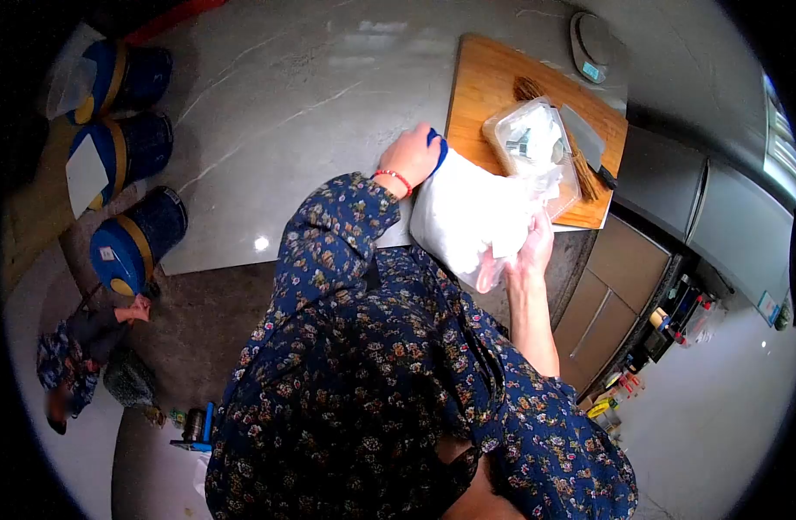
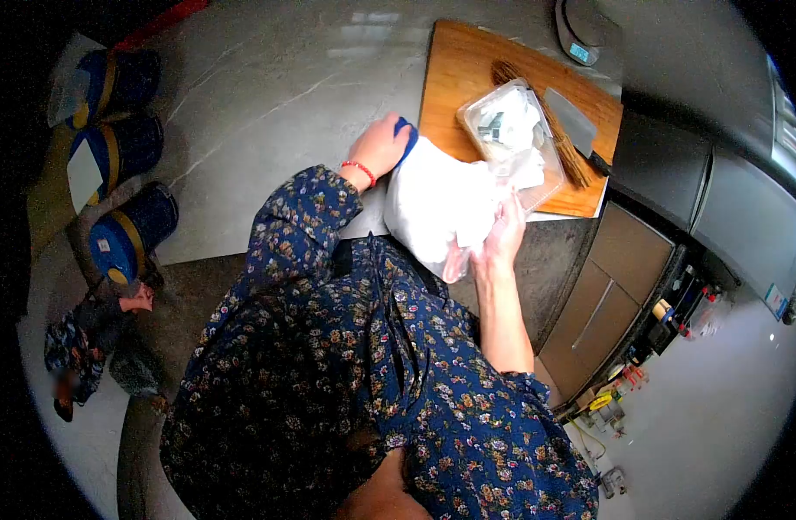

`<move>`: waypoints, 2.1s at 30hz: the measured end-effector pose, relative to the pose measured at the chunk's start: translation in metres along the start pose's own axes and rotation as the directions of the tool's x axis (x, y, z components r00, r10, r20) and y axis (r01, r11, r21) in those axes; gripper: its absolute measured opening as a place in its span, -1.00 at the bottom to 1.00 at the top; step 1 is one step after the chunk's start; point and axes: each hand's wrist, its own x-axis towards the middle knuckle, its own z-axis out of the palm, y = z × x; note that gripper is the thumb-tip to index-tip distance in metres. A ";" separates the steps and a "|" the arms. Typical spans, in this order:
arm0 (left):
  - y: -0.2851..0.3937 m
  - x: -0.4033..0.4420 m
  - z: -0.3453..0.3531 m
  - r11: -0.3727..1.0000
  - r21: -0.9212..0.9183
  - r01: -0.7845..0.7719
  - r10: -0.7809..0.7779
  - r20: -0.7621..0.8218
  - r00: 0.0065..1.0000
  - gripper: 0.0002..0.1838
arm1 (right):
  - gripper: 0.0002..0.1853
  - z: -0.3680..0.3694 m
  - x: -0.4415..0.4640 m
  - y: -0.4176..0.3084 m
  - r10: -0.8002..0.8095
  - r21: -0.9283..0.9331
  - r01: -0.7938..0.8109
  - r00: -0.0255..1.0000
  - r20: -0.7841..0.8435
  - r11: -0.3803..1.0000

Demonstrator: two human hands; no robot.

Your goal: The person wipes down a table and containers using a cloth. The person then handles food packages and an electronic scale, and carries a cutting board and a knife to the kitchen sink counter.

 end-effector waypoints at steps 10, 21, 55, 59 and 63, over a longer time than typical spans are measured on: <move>-0.008 -0.104 -0.047 0.987 -0.151 0.049 -0.023 0.170 0.985 -0.15 | -0.71 0.007 -0.025 -0.030 -0.126 -0.203 0.152 0.983 0.136 0.967; 0.016 -0.070 -0.046 0.997 -0.074 0.007 0.014 0.279 0.960 -0.04 | -0.61 0.032 -0.014 -0.023 -0.043 -0.115 0.056 0.993 0.112 0.992; -0.017 -0.036 -0.012 0.950 -0.310 -0.037 0.020 -0.060 0.998 -0.61 | -0.66 0.056 -0.025 -0.007 -0.046 -0.195 0.053 0.998 0.038 0.979; -0.044 -0.094 -0.017 0.912 -0.409 -0.045 0.054 0.011 0.998 -0.61 | -0.67 0.059 -0.033 -0.012 0.016 -0.193 0.019 0.984 0.177 0.981; -0.059 -0.111 -0.028 0.811 -0.581 0.065 -0.123 -0.061 0.991 -0.66 | -0.72 0.121 -0.044 -0.061 -0.173 -0.165 0.196 0.975 0.142 0.967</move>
